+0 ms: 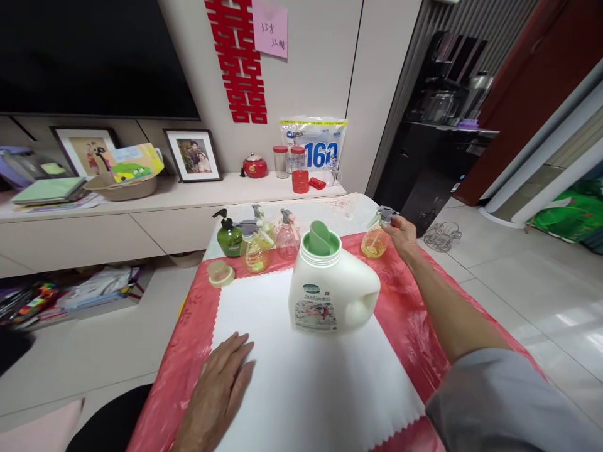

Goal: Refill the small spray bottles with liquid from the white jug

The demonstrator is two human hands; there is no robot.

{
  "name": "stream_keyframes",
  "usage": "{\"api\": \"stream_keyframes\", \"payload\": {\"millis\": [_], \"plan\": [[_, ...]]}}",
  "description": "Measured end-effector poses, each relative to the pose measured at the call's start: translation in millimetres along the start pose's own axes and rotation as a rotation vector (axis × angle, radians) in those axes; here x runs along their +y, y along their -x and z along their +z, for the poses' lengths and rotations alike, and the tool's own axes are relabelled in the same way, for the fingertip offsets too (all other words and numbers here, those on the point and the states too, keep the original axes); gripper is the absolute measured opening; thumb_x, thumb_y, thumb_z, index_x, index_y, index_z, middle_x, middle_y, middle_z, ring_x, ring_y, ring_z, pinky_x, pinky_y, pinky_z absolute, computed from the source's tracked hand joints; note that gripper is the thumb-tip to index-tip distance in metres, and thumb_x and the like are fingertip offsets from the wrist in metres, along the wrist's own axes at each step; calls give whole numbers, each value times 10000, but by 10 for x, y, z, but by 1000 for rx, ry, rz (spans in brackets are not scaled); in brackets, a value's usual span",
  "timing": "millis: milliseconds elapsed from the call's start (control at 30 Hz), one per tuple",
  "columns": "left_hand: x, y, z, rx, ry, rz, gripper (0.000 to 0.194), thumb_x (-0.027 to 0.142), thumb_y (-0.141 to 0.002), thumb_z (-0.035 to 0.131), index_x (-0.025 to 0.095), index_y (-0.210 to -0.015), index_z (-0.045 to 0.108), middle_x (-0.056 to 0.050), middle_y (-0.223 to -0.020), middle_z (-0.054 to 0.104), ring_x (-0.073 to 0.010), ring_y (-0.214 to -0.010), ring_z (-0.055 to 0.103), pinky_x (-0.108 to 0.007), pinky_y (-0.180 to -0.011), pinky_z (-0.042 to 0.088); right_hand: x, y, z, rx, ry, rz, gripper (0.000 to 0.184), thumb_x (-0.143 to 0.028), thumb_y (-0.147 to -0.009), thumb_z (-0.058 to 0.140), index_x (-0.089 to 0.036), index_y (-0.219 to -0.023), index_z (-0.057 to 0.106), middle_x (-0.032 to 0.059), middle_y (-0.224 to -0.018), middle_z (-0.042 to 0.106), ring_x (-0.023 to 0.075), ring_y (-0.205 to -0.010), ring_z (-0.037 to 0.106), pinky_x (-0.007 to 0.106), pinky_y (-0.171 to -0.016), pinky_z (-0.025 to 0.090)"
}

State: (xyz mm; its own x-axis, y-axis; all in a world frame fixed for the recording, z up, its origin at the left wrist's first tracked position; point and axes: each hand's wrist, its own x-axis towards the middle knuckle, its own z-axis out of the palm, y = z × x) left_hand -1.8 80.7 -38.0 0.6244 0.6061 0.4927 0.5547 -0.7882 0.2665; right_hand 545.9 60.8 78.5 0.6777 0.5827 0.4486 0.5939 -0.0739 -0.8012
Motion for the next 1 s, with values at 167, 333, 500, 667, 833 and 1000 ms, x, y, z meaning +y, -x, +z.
{"api": "stream_keyframes", "payload": {"millis": [167, 333, 500, 667, 833, 1000], "plan": [[-26, 16, 7, -5, 7, -2, 373, 478, -1002, 504, 263, -1263, 660, -77, -1306, 715, -304, -1240, 658, -487, -999, 579, 49, -17, 109, -18, 29, 53, 401, -492, -968, 632, -121, -1117, 655, 73, -1072, 667, 182, -1002, 640, 413, -979, 515], [37, -14, -32, 25, 13, -2, 337, 440, -991, 544, 270, -1255, 663, -77, -1301, 720, -295, -1233, 669, -480, -997, 597, -147, 165, -32, 37, 68, 133, 521, -491, -752, 727, -139, -1136, 698, 122, -1169, 693, 310, -1141, 626, 482, -1084, 443], [120, -44, -82, 15, 25, -32, 281, 370, -979, 570, 281, -1221, 682, -77, -1290, 730, -283, -1229, 678, -470, -1008, 604, -329, 540, -168, 91, 49, 231, 615, -523, -676, 679, -136, -1153, 705, 160, -1194, 685, 357, -1145, 636, 558, -1119, 410], [183, -67, -124, 8, 54, -67, 246, 320, -975, 573, 270, -1186, 688, -88, -1279, 734, -287, -1228, 680, -490, -1017, 601, -690, 805, -131, -43, -55, 193, 586, -616, -680, 703, -195, -1088, 737, 95, -1144, 713, 304, -1103, 662, 487, -1059, 495], [219, -67, -131, -13, 78, -96, 266, 241, -961, 561, 262, -1197, 680, -97, -1303, 719, -293, -1254, 665, -516, -1040, 586, -1364, 765, -22, -160, -135, 105, 556, -631, -675, 752, -214, -1043, 748, 84, -1100, 719, 269, -1030, 679, 394, -935, 553], [230, -60, -117, 13, 116, -104, 279, 193, -943, 543, 250, -1183, 674, -112, -1275, 727, -304, -1248, 668, -540, -1036, 584, -2066, 455, 77, -386, -41, -128, 498, -648, -736, 697, -234, -1007, 757, 74, -1037, 724, 246, -938, 671, 371, -844, 554]]}}
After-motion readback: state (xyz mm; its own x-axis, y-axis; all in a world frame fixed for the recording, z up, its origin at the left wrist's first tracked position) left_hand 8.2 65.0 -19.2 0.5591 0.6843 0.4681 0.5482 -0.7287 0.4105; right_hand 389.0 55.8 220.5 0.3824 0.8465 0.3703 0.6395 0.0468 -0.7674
